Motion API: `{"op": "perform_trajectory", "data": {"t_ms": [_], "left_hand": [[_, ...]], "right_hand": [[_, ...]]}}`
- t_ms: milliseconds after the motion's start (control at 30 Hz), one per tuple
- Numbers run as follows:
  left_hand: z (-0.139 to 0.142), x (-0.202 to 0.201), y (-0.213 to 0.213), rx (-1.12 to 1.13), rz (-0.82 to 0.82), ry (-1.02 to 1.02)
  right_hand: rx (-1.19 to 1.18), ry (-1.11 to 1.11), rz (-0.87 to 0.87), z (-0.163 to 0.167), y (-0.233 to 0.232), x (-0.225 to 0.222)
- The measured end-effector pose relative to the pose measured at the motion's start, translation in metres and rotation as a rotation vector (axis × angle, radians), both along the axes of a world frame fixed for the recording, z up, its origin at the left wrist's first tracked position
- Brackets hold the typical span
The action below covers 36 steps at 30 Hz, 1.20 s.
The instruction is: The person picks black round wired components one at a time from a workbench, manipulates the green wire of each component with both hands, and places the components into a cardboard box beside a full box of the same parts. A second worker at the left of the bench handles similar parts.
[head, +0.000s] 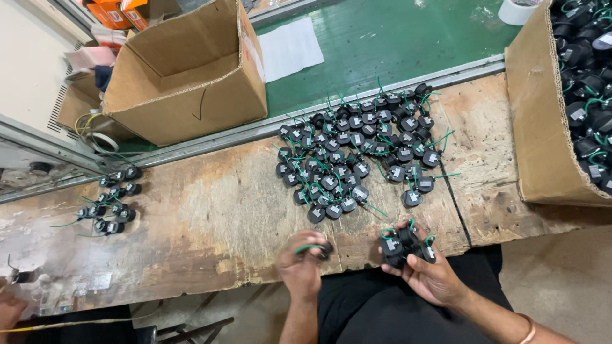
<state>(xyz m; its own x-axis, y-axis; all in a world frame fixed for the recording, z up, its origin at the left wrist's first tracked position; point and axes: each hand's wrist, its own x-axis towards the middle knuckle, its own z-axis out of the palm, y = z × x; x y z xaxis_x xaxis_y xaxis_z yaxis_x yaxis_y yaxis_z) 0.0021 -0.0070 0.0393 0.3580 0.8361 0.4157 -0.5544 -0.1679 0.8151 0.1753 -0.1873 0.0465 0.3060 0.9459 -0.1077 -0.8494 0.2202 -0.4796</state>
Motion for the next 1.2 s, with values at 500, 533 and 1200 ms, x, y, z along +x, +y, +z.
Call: {"op": "perform_trajectory", "data": {"t_ms": [500, 533, 1200], "left_hand": [[0.025, 0.026, -0.038, 0.605, -0.215, 0.396], [0.023, 0.025, -0.039, 0.561, -0.241, 0.407], [0.019, 0.018, 0.018, 0.719, 0.376, 1.08]], "right_hand": [[-0.073, -0.097, -0.017, -0.003, -0.005, 0.001], [-0.056, -0.137, 0.001, -0.002, -0.005, -0.001], [-0.134, -1.013, -0.193, 0.036, -0.029, 0.022]]}}
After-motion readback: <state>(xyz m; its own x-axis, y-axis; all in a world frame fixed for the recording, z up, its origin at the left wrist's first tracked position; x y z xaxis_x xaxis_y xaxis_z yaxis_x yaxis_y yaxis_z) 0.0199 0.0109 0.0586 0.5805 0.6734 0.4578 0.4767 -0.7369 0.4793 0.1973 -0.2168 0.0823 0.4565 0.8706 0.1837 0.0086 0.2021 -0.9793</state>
